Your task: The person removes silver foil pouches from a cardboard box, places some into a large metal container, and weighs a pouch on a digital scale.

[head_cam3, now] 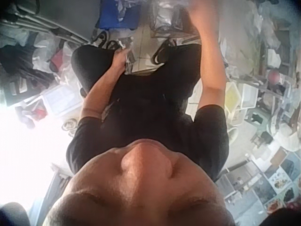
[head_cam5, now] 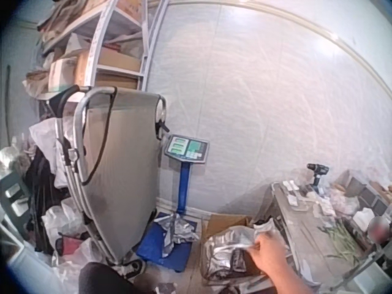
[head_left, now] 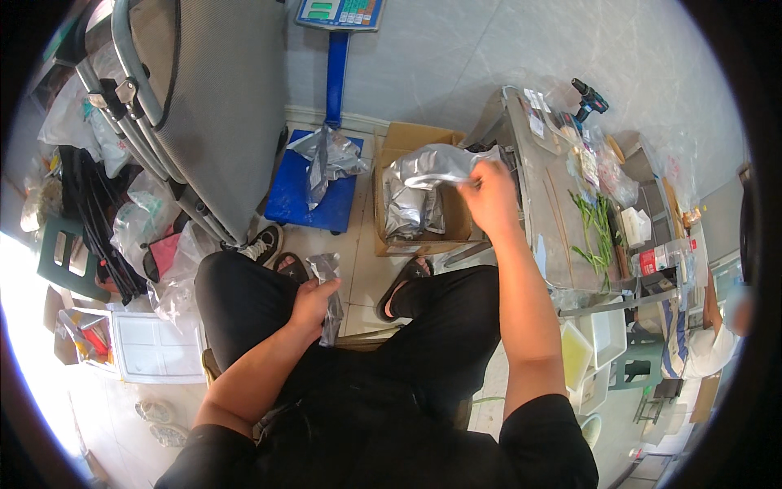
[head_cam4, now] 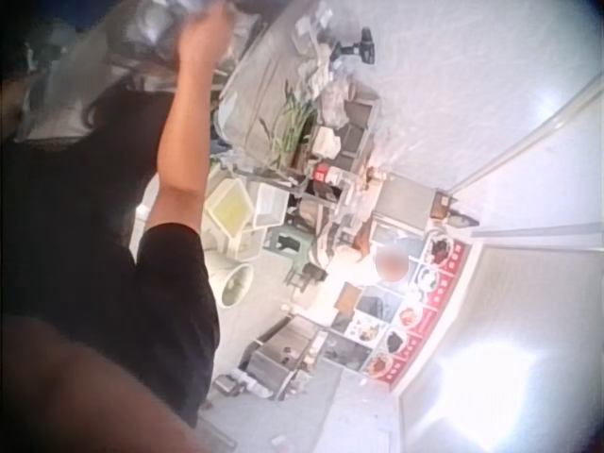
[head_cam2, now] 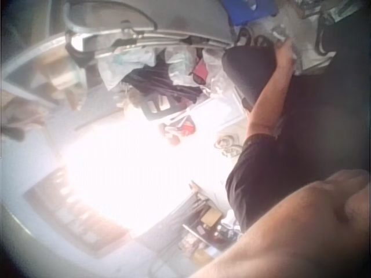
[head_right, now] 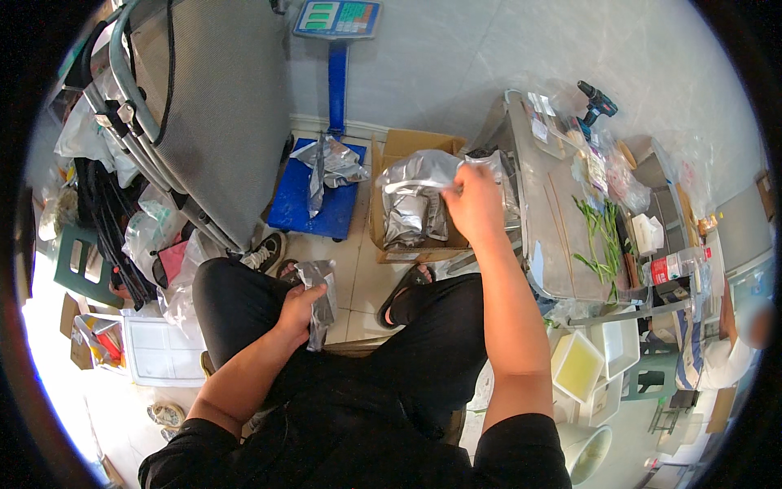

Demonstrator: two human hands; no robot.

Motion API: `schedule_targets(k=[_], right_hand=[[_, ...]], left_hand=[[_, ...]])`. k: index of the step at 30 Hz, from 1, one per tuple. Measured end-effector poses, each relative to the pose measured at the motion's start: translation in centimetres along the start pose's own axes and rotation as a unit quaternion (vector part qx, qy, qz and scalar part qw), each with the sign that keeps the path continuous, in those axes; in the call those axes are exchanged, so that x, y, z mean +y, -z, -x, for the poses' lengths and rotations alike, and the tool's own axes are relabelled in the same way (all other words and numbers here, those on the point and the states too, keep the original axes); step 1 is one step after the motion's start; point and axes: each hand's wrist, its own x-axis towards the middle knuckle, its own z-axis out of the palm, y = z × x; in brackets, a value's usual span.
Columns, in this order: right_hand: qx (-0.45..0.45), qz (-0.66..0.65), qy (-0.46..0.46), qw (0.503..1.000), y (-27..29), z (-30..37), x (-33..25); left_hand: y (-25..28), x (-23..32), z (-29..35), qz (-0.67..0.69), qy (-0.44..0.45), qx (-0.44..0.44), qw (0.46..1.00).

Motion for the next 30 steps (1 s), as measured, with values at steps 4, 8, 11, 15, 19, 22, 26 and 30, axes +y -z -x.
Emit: schedule_targets(k=[4,8,11,15,19,22,26,30], right_hand=[[-0.431,0.097,-0.068,0.895,-3.2,2.8,0.4],[-0.544,0.013,0.092,0.834,-8.9,8.4,-0.5],[-0.554,-0.035,0.104,0.826,-9.1,10.3,-4.7],[-0.480,-0.073,0.095,0.869,-9.4,10.9,-6.0],[-0.346,-0.089,0.204,0.912,-11.5,11.6,-4.8],[-0.524,-0.159,0.142,0.824,-10.2,9.9,-6.3],[-0.568,-0.069,0.109,0.813,-7.7,10.1,-8.3],[-0.492,0.037,0.143,0.858,-6.4,9.6,-8.3]], left_hand=[[1.4,-1.2,-1.2,-0.024,0.005,0.033,0.999],[1.5,-1.3,-0.7,-0.042,0.004,0.005,0.999],[0.3,-0.5,0.3,-0.060,0.009,-0.036,0.998],[0.5,-0.7,0.6,-0.134,0.011,-0.156,0.979],[0.0,0.5,2.1,-0.189,0.006,-0.273,0.943],[-0.3,1.4,2.8,-0.207,0.002,-0.303,0.930],[0.1,2.2,2.3,-0.239,-0.023,-0.273,0.932],[0.6,3.0,0.5,-0.205,-0.126,-0.128,0.962]])
